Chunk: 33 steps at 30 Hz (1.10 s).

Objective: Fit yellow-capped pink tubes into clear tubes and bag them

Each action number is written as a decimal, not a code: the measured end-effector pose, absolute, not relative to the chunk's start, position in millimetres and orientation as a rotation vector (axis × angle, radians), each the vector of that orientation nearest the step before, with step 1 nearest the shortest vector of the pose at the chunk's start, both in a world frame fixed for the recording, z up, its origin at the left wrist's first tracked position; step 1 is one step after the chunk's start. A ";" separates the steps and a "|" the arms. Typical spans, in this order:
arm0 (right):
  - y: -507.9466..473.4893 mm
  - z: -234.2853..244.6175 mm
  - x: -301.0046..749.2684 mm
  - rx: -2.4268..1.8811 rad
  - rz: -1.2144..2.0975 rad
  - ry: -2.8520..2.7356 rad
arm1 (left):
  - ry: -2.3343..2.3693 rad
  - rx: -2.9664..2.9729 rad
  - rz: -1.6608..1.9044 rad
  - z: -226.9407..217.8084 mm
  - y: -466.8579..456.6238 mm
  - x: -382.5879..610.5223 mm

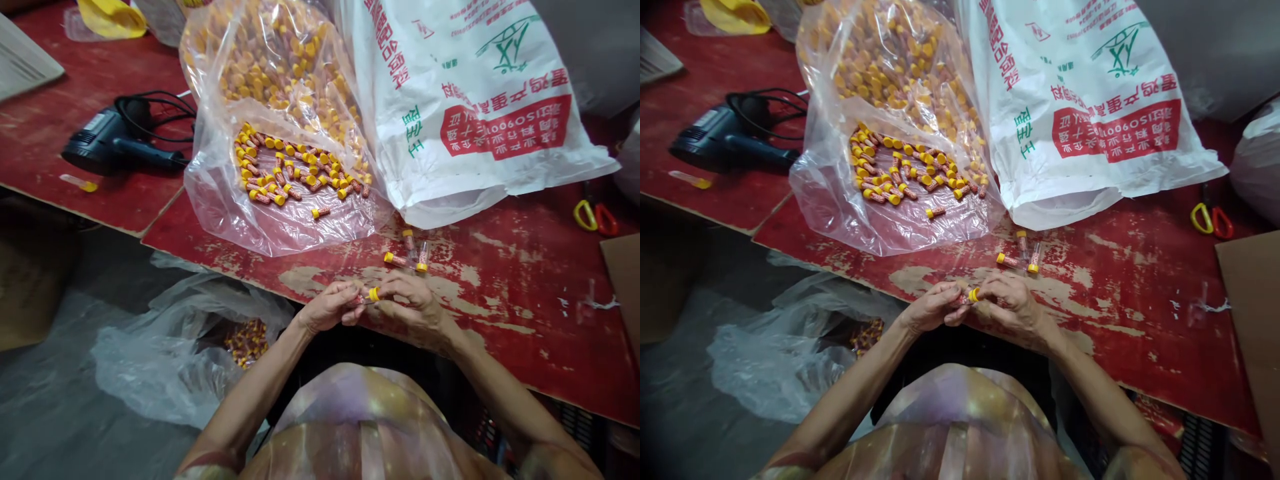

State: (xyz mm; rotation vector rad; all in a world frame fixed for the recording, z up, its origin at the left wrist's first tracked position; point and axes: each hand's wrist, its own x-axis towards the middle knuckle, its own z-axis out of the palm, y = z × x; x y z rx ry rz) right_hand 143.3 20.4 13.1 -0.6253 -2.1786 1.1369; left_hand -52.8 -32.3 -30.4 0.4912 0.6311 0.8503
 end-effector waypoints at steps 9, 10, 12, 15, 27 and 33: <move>16.5 16.1 142.8 -0.659 1.157 -2.168 | 0.729 0.597 0.808 -27.6 -34.2 -51.5; 15.4 15.5 142.6 -0.672 1.166 -2.144 | 0.734 0.602 0.805 -26.8 -33.9 -51.8; 13.5 14.4 142.3 -0.690 1.180 -2.130 | 0.752 0.606 0.805 -25.1 -33.5 -51.6; 13.5 13.2 143.0 -0.708 1.165 -2.139 | 0.778 0.590 0.837 -22.9 -32.8 -50.2; 16.4 1.4 147.2 -1.044 1.067 -2.046 | 0.817 0.367 1.070 -24.3 -29.8 -46.2; 17.7 -28.7 139.3 -1.162 0.524 -2.412 | 0.877 0.226 1.259 -20.0 -25.0 -41.9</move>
